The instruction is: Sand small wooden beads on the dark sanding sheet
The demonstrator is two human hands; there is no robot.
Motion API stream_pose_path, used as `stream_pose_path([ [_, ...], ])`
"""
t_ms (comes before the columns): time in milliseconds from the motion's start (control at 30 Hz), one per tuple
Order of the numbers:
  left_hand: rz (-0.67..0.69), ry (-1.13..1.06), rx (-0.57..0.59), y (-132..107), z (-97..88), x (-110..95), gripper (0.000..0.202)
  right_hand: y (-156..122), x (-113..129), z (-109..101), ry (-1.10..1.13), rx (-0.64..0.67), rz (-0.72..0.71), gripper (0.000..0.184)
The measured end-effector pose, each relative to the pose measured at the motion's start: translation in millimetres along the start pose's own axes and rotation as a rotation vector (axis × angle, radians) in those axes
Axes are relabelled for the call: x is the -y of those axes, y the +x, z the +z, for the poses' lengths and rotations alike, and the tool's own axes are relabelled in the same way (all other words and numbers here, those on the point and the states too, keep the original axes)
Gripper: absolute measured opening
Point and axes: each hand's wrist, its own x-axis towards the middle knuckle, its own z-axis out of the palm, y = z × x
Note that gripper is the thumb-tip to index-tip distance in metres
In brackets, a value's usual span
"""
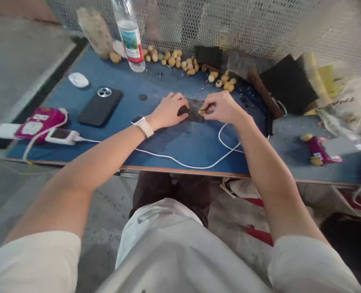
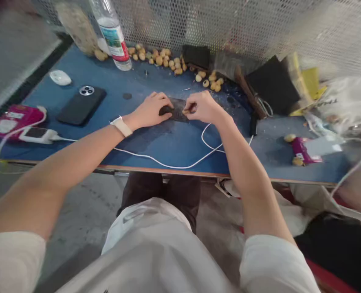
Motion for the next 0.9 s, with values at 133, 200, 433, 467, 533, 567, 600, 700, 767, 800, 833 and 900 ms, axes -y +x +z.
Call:
stream_pose_path([
  [133, 0.014, -0.016, -0.006, 0.3, 1.9, 2.7, 0.039, 7.7, -1.9, 0.9, -0.003, -0.020, 0.002, 0.013],
  [200, 0.021, -0.021, -0.009, 0.4, 3.3, 4.1, 0.041, 5.7, 4.2, 1.4, 0.043, 0.041, -0.027, 0.015],
  [433, 0.055, -0.038, -0.038, 0.1, 4.2, 7.8, 0.035, 3.5, 28.0, 7.3, 0.120, 0.033, -0.018, 0.016],
  [467, 0.051, -0.037, -0.037, -0.2, 3.6, 7.8, 0.034, 5.3, 29.5, 8.2, 0.113, 0.025, -0.011, 0.017],
  [533, 0.043, -0.036, -0.023, -0.8, 2.4, 7.8, 0.034, 8.0, 31.5, 9.6, 0.107, 0.054, -0.018, 0.014],
  [567, 0.042, -0.037, -0.016, -1.0, 2.1, 7.9, 0.034, 8.8, 31.8, 10.2, 0.109, 0.081, -0.028, 0.012],
  [600, 0.044, -0.038, -0.013, -1.1, 2.0, 8.2, 0.034, 9.3, 31.4, 10.8, 0.112, 0.103, -0.038, 0.011],
  [700, 0.056, -0.037, -0.027, -0.5, 3.1, 10.1, 0.034, 11.4, 26.3, 12.1, 0.105, 0.085, -0.045, 0.009],
  [767, 0.057, -0.031, -0.039, 0.2, 4.0, 11.3, 0.034, 13.5, 22.0, 12.1, 0.088, 0.026, -0.030, 0.009],
  [800, 0.054, -0.026, -0.041, 0.6, 4.3, 11.6, 0.034, 14.2, 20.8, 11.8, 0.082, 0.007, -0.022, 0.009],
  [833, 0.049, -0.023, -0.040, 0.8, 4.5, 11.8, 0.034, 14.3, 20.5, 11.5, 0.082, 0.002, -0.018, 0.009],
  [900, 0.040, -0.022, -0.027, 1.1, 4.6, 11.6, 0.035, 12.7, 23.3, 11.2, 0.105, 0.035, -0.023, 0.009],
])
